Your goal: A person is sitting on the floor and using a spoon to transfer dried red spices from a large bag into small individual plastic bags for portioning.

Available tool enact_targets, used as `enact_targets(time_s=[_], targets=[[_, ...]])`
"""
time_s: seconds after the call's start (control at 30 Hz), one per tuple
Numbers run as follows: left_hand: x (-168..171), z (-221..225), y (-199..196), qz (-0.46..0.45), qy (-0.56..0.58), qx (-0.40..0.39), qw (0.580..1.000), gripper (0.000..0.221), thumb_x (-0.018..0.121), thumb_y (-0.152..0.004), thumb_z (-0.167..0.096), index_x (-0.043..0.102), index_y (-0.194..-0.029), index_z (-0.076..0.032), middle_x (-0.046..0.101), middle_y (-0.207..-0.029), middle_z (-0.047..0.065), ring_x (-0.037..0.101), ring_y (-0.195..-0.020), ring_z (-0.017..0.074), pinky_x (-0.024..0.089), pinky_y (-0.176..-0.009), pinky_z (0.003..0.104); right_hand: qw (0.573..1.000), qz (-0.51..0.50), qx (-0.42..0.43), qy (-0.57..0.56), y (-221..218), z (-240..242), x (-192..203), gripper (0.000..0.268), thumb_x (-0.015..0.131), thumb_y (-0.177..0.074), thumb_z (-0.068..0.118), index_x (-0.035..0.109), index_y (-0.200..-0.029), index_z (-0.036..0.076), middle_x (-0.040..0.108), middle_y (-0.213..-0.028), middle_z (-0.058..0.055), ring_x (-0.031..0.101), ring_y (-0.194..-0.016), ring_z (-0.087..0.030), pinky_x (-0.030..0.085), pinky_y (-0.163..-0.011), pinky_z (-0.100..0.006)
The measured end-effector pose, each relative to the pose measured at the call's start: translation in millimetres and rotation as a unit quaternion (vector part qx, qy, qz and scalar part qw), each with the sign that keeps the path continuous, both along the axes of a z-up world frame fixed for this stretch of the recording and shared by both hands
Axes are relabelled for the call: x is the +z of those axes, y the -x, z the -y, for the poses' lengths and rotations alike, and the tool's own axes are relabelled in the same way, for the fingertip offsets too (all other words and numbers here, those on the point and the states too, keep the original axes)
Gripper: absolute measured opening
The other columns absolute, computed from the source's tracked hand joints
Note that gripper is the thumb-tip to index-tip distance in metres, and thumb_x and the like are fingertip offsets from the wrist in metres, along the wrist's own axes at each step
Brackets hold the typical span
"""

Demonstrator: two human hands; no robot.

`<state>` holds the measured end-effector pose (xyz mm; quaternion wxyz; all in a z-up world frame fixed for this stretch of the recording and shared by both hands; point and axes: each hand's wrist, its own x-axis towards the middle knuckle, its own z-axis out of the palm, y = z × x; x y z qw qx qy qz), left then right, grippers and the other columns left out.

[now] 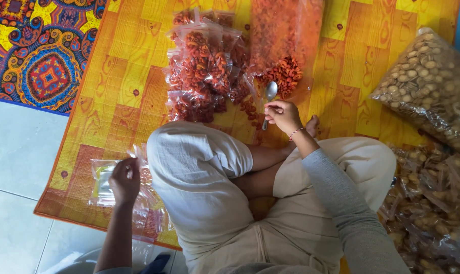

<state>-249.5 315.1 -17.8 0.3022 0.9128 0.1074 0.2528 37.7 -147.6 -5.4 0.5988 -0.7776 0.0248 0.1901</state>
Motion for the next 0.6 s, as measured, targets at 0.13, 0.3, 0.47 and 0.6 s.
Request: enact_targets(time_s=[0.13, 0.3, 0.47, 0.6], targets=[[84, 32, -69, 0.065, -0.018, -0.032, 0.997, 0.010, 0.074, -0.095, 0.007, 0.076, -0.101, -0.001, 0.073, -0.095, 0.018, 0.072, -0.087, 0.0333, 0.063, -0.073, 0.039, 1.000, -0.013, 0.000, -0.018, -3, 3, 1, 0.023, 0.071, -0.094, 0.011, 0.073, -0.116, 0.004, 0.075, -0.098, -0.023, 0.077, -0.078, -0.021, 0.066, -0.069, -0.030], [126, 118, -170, 0.091, 0.147, -0.225, 0.959, 0.017, 0.073, -0.087, 0.007, 0.076, -0.101, -0.002, 0.075, -0.094, 0.016, 0.074, -0.087, 0.0352, 0.060, -0.078, 0.043, 0.999, -0.032, 0.018, -0.033, 4, -2, -6, 0.027, 0.073, -0.094, 0.010, 0.071, -0.119, 0.001, 0.075, -0.100, -0.025, 0.077, -0.080, -0.023, 0.066, -0.071, -0.031], [63, 200, -249, 0.029, 0.186, -0.350, 0.918, 0.022, 0.072, -0.082, 0.009, 0.077, -0.099, -0.004, 0.074, -0.089, 0.018, 0.074, -0.084, 0.0377, 0.059, -0.077, 0.045, 0.993, -0.026, 0.025, -0.114, 4, -6, -33, 0.049, 0.079, -0.088, 0.003, 0.062, -0.134, 0.002, 0.068, -0.117, -0.024, 0.074, -0.096, -0.027, 0.067, -0.076, -0.037], [28, 234, -269, -0.051, 0.174, -0.372, 0.910, 0.020, 0.069, -0.085, 0.002, 0.075, -0.102, -0.006, 0.075, -0.087, 0.021, 0.074, -0.089, 0.0419, 0.057, -0.080, 0.050, 0.978, -0.075, 0.008, -0.194, 12, -17, -23, 0.071, 0.076, -0.086, -0.008, 0.046, -0.150, 0.001, 0.058, -0.127, -0.023, 0.069, -0.106, -0.028, 0.068, -0.079, -0.040]])
